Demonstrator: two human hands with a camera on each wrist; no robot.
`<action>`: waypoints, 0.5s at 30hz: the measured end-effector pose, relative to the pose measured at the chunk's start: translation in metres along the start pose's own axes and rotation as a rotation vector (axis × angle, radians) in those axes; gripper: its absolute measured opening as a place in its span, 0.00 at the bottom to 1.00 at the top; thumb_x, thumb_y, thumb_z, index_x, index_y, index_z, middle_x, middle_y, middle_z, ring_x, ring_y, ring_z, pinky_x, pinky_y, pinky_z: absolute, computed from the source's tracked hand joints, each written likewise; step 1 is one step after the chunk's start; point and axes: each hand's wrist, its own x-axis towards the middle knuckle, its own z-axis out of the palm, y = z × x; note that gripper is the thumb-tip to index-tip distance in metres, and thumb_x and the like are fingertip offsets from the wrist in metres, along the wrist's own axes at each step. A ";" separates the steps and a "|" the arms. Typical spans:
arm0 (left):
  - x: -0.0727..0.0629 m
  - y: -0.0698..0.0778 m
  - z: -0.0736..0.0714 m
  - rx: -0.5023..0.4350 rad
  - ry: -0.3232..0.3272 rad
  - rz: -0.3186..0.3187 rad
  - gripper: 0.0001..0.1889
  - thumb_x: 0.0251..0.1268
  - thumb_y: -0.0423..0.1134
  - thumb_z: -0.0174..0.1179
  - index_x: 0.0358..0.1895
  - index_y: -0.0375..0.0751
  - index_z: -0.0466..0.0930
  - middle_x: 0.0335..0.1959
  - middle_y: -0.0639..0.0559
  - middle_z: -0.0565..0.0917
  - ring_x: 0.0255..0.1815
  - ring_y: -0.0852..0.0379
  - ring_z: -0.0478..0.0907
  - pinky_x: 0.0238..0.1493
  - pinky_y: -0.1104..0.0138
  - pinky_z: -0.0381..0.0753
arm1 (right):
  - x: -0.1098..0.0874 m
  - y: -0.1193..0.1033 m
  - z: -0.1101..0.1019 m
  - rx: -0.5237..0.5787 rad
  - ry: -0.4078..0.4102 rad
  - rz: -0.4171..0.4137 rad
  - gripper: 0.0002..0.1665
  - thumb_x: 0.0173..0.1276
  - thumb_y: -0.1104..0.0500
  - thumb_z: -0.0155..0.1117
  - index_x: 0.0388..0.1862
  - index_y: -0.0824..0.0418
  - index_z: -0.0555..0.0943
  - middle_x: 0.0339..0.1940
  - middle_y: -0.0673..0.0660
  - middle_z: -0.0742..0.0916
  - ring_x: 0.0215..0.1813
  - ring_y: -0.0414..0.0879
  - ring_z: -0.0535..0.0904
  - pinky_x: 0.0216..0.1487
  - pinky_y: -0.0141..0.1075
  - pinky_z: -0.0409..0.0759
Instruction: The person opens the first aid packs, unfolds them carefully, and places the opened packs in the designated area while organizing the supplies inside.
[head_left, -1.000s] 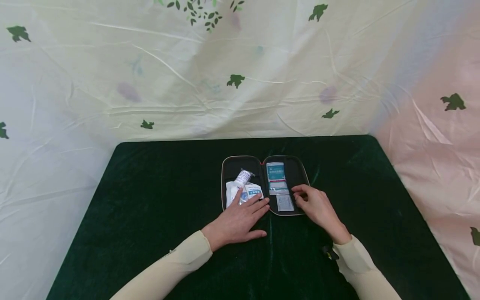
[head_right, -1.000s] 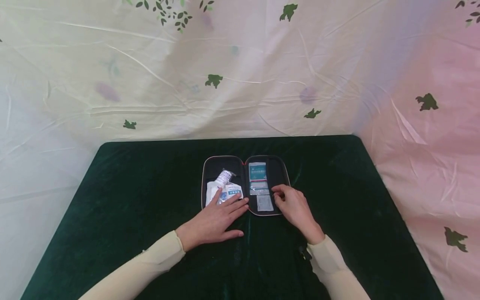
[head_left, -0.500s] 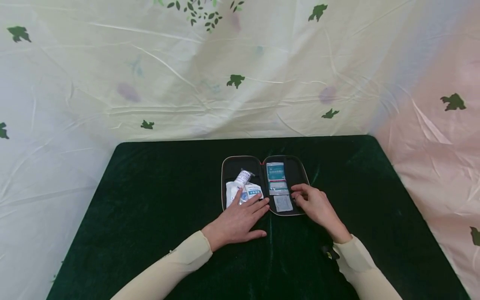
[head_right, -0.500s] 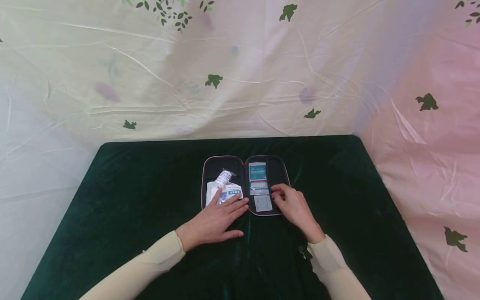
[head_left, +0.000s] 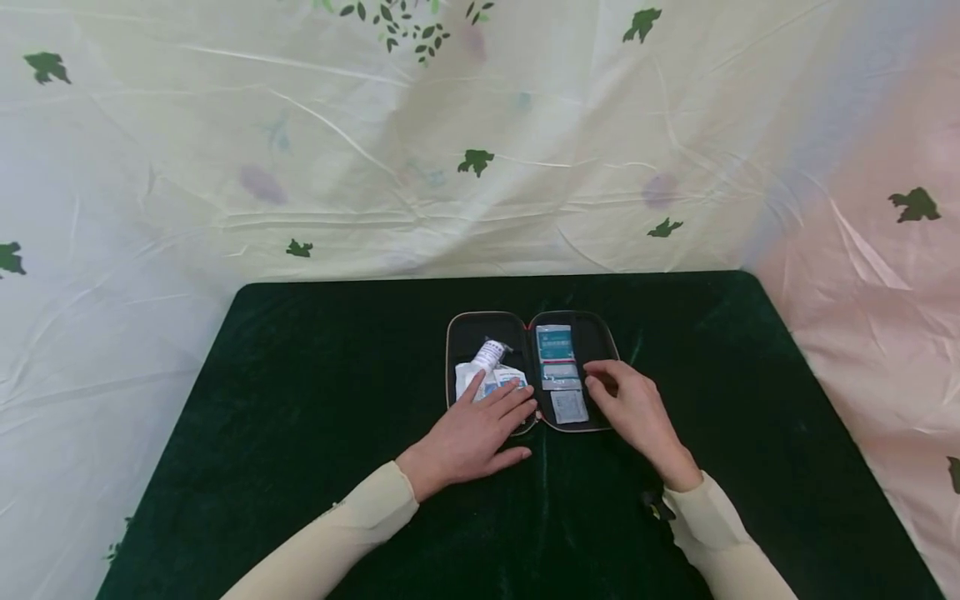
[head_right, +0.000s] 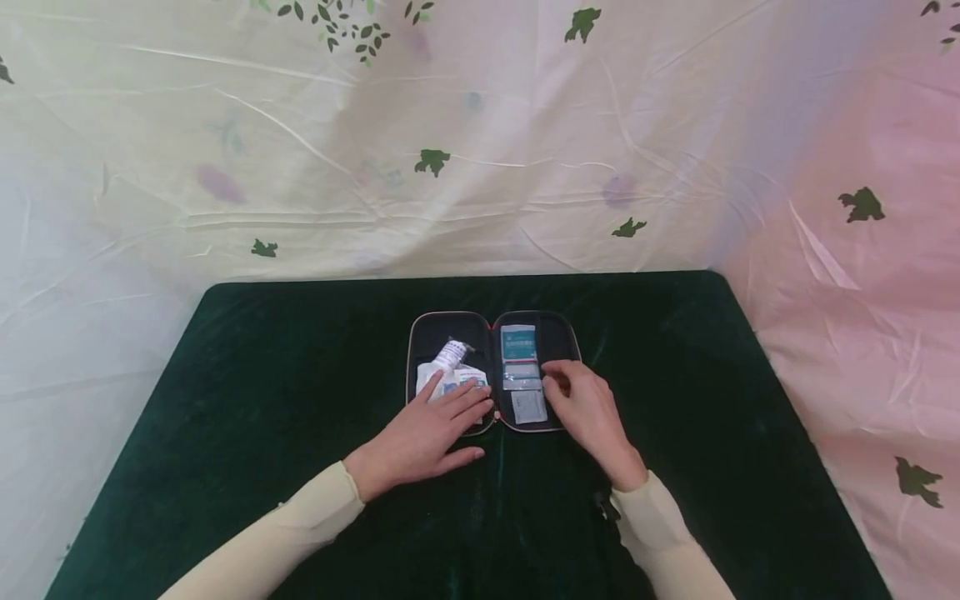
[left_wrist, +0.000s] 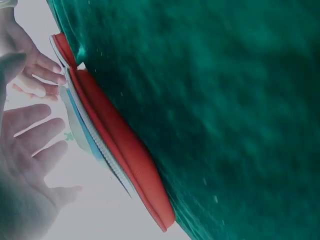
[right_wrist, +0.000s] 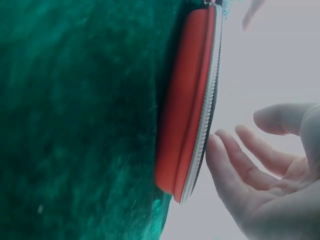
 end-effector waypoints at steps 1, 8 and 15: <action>-0.001 -0.001 -0.001 0.005 0.016 -0.011 0.36 0.79 0.66 0.45 0.80 0.50 0.64 0.82 0.52 0.61 0.84 0.52 0.50 0.80 0.41 0.44 | 0.000 -0.001 0.001 0.011 0.002 -0.008 0.18 0.80 0.57 0.59 0.62 0.63 0.81 0.57 0.62 0.84 0.53 0.53 0.82 0.54 0.53 0.83; -0.006 -0.011 -0.007 0.047 0.088 -0.079 0.37 0.78 0.68 0.44 0.78 0.49 0.67 0.78 0.50 0.69 0.83 0.49 0.56 0.80 0.42 0.48 | 0.002 -0.008 0.007 0.052 0.003 -0.055 0.20 0.81 0.51 0.59 0.63 0.61 0.82 0.57 0.60 0.84 0.54 0.52 0.82 0.57 0.54 0.82; -0.010 -0.016 -0.008 0.067 0.120 -0.115 0.36 0.77 0.70 0.43 0.74 0.49 0.72 0.73 0.48 0.74 0.80 0.48 0.60 0.78 0.39 0.54 | 0.004 -0.015 0.013 0.067 0.004 -0.092 0.20 0.81 0.49 0.59 0.63 0.58 0.82 0.58 0.59 0.83 0.51 0.51 0.79 0.53 0.51 0.80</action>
